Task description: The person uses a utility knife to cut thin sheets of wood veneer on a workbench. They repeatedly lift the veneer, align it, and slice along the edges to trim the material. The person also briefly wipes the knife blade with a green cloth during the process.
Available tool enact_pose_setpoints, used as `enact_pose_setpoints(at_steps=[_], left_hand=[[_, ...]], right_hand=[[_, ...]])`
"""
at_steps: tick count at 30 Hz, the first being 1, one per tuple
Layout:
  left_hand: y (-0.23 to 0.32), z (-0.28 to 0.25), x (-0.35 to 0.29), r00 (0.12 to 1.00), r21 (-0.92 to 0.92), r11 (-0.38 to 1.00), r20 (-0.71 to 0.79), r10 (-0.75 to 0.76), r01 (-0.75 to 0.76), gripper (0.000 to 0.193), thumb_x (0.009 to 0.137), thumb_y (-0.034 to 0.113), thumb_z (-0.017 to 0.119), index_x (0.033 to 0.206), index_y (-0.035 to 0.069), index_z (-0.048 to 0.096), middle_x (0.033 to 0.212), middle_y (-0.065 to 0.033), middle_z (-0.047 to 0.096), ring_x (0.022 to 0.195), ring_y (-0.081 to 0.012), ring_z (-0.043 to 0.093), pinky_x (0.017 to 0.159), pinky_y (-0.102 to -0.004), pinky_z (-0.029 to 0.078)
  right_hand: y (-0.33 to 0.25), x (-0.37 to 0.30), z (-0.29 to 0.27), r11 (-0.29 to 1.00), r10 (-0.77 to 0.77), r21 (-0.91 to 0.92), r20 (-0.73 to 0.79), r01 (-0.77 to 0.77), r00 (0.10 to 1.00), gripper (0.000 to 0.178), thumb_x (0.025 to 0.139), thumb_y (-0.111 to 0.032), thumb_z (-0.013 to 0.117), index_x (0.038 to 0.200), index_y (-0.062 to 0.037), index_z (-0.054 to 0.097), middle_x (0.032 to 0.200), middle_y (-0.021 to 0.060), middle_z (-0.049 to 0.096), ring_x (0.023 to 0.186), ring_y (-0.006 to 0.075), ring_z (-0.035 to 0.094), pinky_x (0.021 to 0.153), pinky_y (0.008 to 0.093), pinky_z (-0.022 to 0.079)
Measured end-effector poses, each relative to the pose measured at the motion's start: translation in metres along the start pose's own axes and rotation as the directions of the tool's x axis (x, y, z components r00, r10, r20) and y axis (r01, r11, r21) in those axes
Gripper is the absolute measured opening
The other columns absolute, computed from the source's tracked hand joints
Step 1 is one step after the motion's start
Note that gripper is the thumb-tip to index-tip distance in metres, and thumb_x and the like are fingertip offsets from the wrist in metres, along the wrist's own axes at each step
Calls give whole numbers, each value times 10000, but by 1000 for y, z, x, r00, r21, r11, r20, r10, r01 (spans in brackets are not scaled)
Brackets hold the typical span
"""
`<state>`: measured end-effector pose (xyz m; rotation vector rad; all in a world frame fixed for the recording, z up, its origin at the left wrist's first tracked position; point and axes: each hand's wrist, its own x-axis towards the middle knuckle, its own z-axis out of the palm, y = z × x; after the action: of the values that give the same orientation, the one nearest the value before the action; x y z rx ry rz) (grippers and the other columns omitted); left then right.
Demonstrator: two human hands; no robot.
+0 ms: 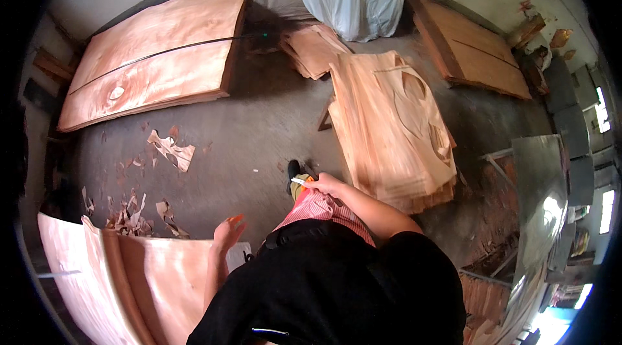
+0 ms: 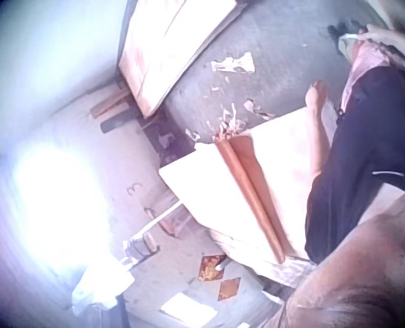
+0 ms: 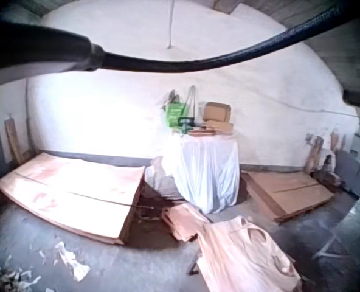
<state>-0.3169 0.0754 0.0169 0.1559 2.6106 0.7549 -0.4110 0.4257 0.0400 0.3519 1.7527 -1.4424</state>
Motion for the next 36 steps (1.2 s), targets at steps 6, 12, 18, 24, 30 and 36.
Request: enact_pose_setpoints(at_steps=[6,12,18,24,30,36], left_hand=[[-51,-28,67,981,5,983,54,-186,186,403,789,362,538,1091,96,571,1049,-136,583,961,-295,557,801,-375,450],[-128,-1,134,912,-217,904,274,-305,368,415,792,380,517,1088,94,571,1070,-131,579,997,-295,541,815,-383,447],[11,-135,284,909,118,965,325,-262,236,396,793,341,501,1106,104,557,1051,-148,583,973,-315,549,806,-400,444],[-8,-184,430,906,206,968,367,-211,142,405,799,376,496,1111,126,561,1055,-139,585,984,-304,550,826,-394,441],[-15,-243,634,909,333,942,377,-179,48,451,791,449,512,1100,126,572,1079,-114,582,1019,-271,539,837,-380,436],[50,-339,845,886,388,907,462,-35,-167,359,788,403,517,977,115,613,982,-116,614,932,-281,574,775,-393,460]], right_hand=[[-85,107,-39,996,-60,-65,89,66,994,295,789,-342,622,674,-71,618,531,-32,496,441,51,355,399,216,234],[-175,212,-81,994,-76,-64,222,92,972,247,816,-324,589,769,-87,643,559,-44,504,424,44,356,383,209,226],[-224,277,-160,995,-97,39,108,93,989,228,820,-297,579,816,-85,661,551,-44,498,383,40,328,359,216,219],[-264,324,-231,981,-10,192,-42,18,999,241,830,-289,577,848,-54,628,580,-29,499,405,35,351,362,192,240],[-309,371,-325,929,-24,351,-261,118,965,249,842,-287,561,888,-54,634,573,-45,445,422,34,323,377,195,234],[-375,389,-387,820,77,542,-422,183,903,248,848,-291,551,894,-64,641,561,-55,434,415,36,310,389,193,221]])
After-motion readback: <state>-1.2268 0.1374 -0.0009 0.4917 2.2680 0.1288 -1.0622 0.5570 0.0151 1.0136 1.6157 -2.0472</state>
